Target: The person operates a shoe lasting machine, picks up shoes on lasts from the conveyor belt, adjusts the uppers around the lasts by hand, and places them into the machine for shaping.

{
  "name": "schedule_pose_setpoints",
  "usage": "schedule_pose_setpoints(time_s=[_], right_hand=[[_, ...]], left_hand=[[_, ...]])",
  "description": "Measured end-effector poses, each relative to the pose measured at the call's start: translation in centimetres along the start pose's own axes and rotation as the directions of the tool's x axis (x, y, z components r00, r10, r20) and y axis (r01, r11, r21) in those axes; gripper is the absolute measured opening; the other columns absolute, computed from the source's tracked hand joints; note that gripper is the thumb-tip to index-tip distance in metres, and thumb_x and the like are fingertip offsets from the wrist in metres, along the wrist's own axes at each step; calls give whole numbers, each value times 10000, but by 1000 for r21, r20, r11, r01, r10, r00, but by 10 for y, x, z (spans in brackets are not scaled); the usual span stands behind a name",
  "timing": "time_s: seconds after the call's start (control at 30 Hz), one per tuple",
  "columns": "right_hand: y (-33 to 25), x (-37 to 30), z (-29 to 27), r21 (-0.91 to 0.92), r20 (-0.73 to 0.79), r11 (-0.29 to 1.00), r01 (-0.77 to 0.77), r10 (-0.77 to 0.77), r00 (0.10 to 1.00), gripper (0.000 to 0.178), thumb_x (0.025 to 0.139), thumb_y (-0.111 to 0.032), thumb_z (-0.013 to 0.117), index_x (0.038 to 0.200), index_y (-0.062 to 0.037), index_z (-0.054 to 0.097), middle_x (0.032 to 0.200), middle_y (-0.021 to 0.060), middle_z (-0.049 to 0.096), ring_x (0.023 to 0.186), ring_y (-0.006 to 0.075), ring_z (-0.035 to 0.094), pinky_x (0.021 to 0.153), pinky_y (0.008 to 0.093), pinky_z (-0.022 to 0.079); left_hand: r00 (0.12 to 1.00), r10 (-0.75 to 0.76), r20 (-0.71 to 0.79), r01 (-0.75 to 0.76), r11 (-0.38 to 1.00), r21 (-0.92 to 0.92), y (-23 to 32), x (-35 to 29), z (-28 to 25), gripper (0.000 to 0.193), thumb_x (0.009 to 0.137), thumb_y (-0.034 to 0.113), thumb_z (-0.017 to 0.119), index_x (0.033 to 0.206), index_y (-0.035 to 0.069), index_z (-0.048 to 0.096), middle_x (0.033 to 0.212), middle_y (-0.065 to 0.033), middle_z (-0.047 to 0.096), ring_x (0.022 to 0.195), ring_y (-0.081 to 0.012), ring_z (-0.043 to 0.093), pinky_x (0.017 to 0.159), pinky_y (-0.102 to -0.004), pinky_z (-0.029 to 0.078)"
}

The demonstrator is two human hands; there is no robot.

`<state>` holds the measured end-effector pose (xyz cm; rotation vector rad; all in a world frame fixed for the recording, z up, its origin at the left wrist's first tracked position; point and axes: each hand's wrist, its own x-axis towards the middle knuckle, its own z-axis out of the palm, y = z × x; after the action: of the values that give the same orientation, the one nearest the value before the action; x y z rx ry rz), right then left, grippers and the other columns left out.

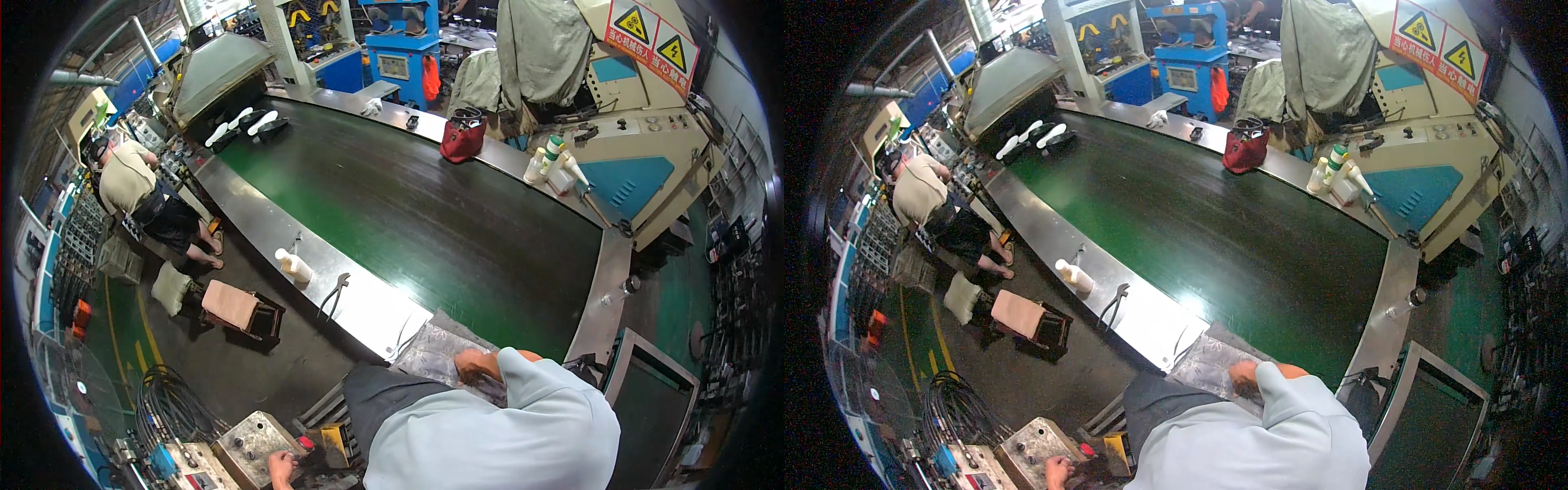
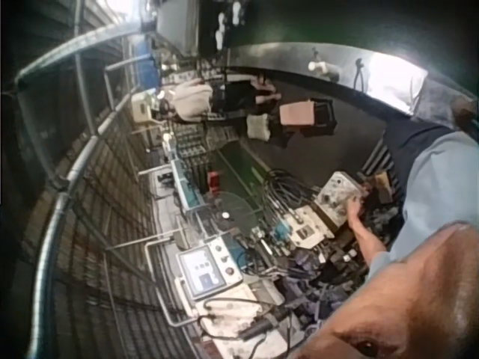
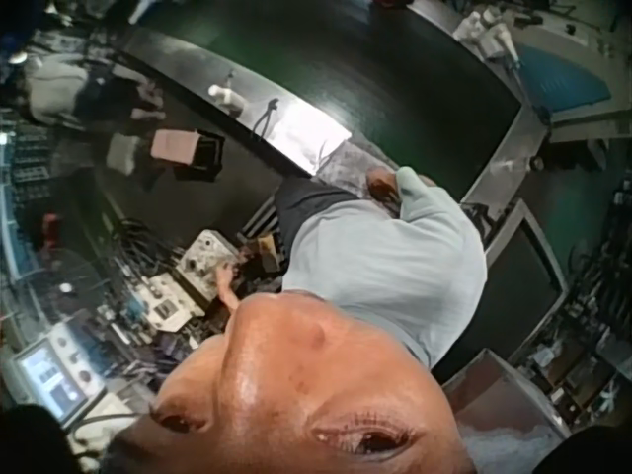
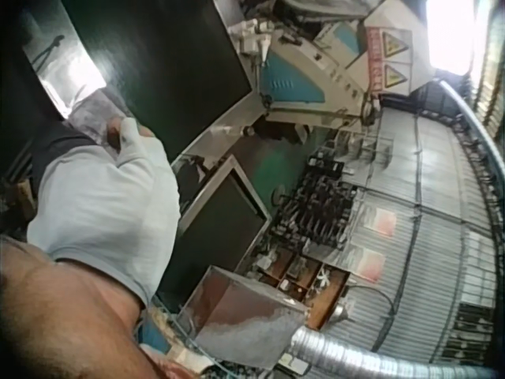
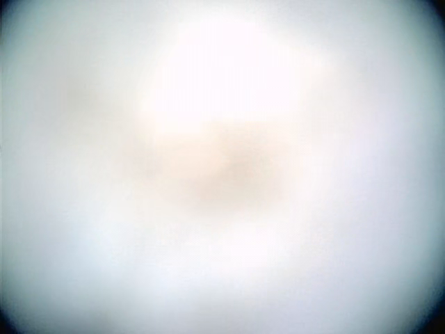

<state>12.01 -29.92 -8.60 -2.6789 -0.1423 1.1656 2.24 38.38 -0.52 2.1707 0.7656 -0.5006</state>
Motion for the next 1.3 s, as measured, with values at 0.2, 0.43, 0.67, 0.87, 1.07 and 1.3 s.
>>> schedule_pose_setpoints(time_s=[0.2,0.43,0.67,0.87,1.07,1.3], right_hand=[[7,5,7,-20,-29,998,67,-68,997,560,643,-423,946,985,-12,782,1015,227,758,1028,379,727,917,490,562],[0,3,-3,-33,85,999,-8,11,996,554,679,-420,929,1052,-35,790,1056,200,768,1063,369,727,895,478,580],[-4,-1,-13,-25,147,999,-42,45,988,519,716,-402,898,1070,-38,788,1076,197,767,1042,370,734,882,472,591],[2,5,-6,-61,157,997,-39,49,986,519,735,-427,883,1057,-32,788,1052,191,771,1024,368,739,871,468,594],[-5,0,-11,-26,144,998,-57,60,988,378,788,-320,820,1045,-45,789,1109,232,752,1049,390,733,893,481,589],[6,3,-6,-19,140,1000,21,-18,990,490,712,-387,892,1032,-31,788,1029,218,768,985,393,746,841,497,585]], left_hand=[[999,-14,50,16,999,-34,11,-1,-2,223,932,58,596,1035,-100,715,791,-133,712,662,-219,732,556,-330,575],[999,-17,33,18,1000,-12,10,-3,-2,210,956,66,599,1041,-93,707,815,-123,708,675,-218,734,572,-327,587],[999,-42,6,42,999,-34,11,-7,-2,250,928,96,600,1024,-88,739,787,-117,724,667,-184,725,583,-320,571],[996,-75,44,75,997,-11,16,-9,0,258,932,99,608,1070,-75,739,810,-111,733,681,-184,727,590,-325,567],[998,-26,61,25,999,26,20,-12,-4,227,950,99,589,1024,-75,715,819,-110,710,694,-206,731,586,-327,580],[997,-43,69,46,998,-37,17,-11,-3,270,938,87,605,1103,-98,712,811,-130,729,667,-204,735,574,-324,581]])
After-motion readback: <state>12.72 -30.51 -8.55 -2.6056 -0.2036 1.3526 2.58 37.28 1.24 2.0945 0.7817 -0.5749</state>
